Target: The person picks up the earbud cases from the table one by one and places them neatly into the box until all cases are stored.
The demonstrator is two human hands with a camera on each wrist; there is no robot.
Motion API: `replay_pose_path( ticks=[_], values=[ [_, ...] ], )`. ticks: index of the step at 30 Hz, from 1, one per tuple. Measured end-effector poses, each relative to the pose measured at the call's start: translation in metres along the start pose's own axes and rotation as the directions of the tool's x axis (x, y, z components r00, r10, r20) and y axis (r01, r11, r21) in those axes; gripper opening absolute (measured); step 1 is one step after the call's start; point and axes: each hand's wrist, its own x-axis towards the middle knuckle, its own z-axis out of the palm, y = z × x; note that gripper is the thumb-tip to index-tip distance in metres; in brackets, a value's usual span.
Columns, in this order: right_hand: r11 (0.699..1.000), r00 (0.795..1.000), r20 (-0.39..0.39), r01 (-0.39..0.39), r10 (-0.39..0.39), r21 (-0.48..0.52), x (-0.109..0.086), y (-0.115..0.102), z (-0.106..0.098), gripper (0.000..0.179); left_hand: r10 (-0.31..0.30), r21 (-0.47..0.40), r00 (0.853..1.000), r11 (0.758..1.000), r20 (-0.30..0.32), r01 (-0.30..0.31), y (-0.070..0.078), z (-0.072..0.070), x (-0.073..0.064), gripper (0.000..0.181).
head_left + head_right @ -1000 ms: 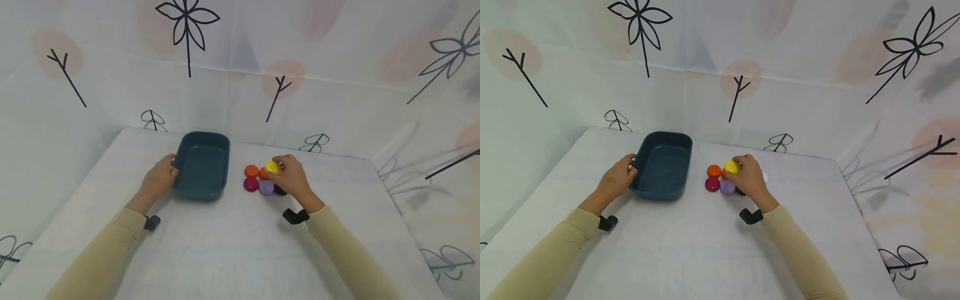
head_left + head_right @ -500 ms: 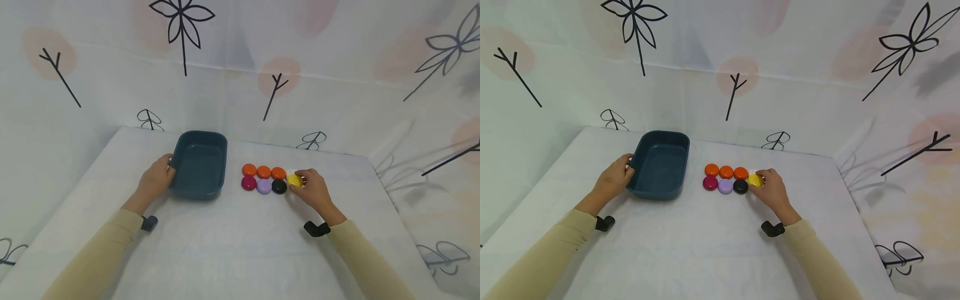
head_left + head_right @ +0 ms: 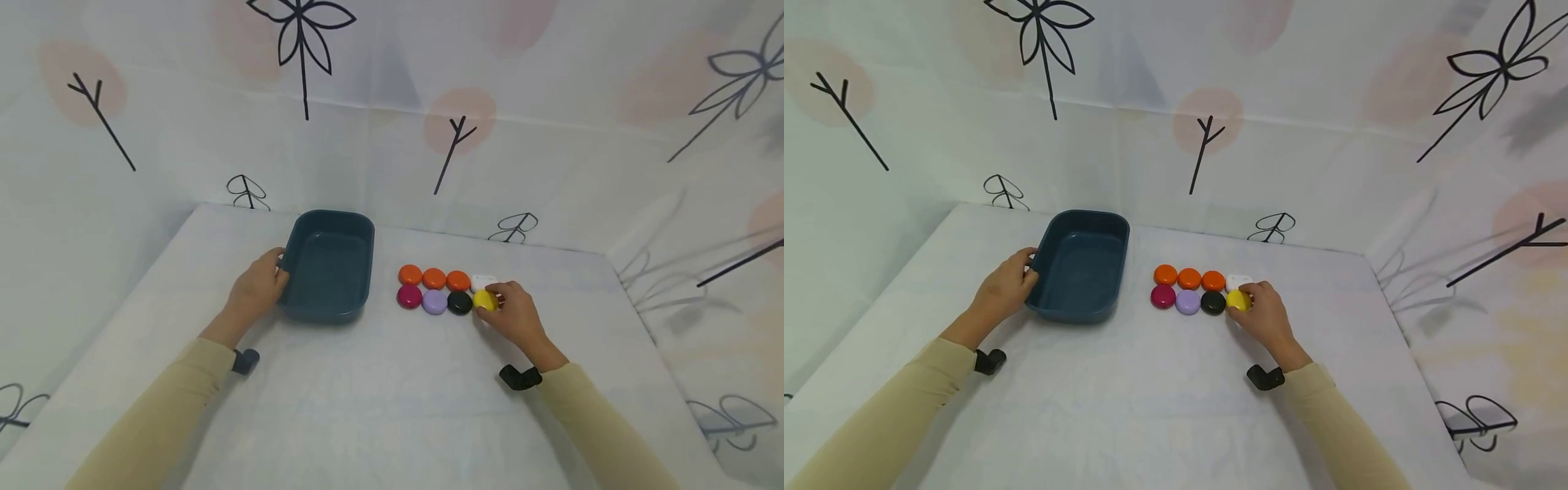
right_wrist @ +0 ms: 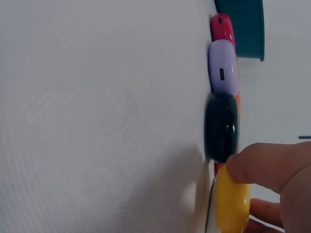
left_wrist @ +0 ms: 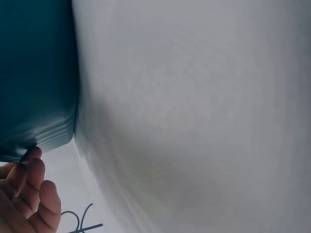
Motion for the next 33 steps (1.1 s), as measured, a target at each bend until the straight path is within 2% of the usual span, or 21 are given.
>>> replay_pose_path(
  ticks=[9, 17, 23, 28, 33],
  values=[
    [0.999, 0.999, 0.021, -0.038, 0.038, -0.001, -0.002, 0.007, 0.002, 0.047, -0.004, -0.002, 1.0, 1.0, 0.008, 0.004, 0.003, 0.002, 0.003, 0.047],
    [0.998, 0.997, 0.028, -0.069, 0.069, 0.007, -0.005, 0.016, 0.007, 0.046, -0.003, -0.009, 1.0, 1.0, 0.016, 0.003, 0.006, 0.01, 0.005, 0.047],
    [0.998, 0.998, -0.018, -0.06, 0.059, -0.007, -0.007, 0.017, 0.006, 0.047, -0.031, -0.052, 0.999, 0.998, 0.011, 0.031, 0.006, 0.011, 0.005, 0.048],
    [1.0, 0.997, -0.077, 0.017, -0.015, 0.024, -0.004, 0.014, -0.008, 0.049, -0.071, -0.136, 0.998, 0.988, 0.0, 0.07, 0.004, 0.008, 0.004, 0.048],
    [0.997, 0.995, -0.088, 0.055, -0.05, 0.056, 0.007, 0.006, -0.034, 0.056, -0.083, -0.198, 0.997, 0.977, -0.007, 0.08, -0.001, 0.003, 0.005, 0.047]
  ],
)
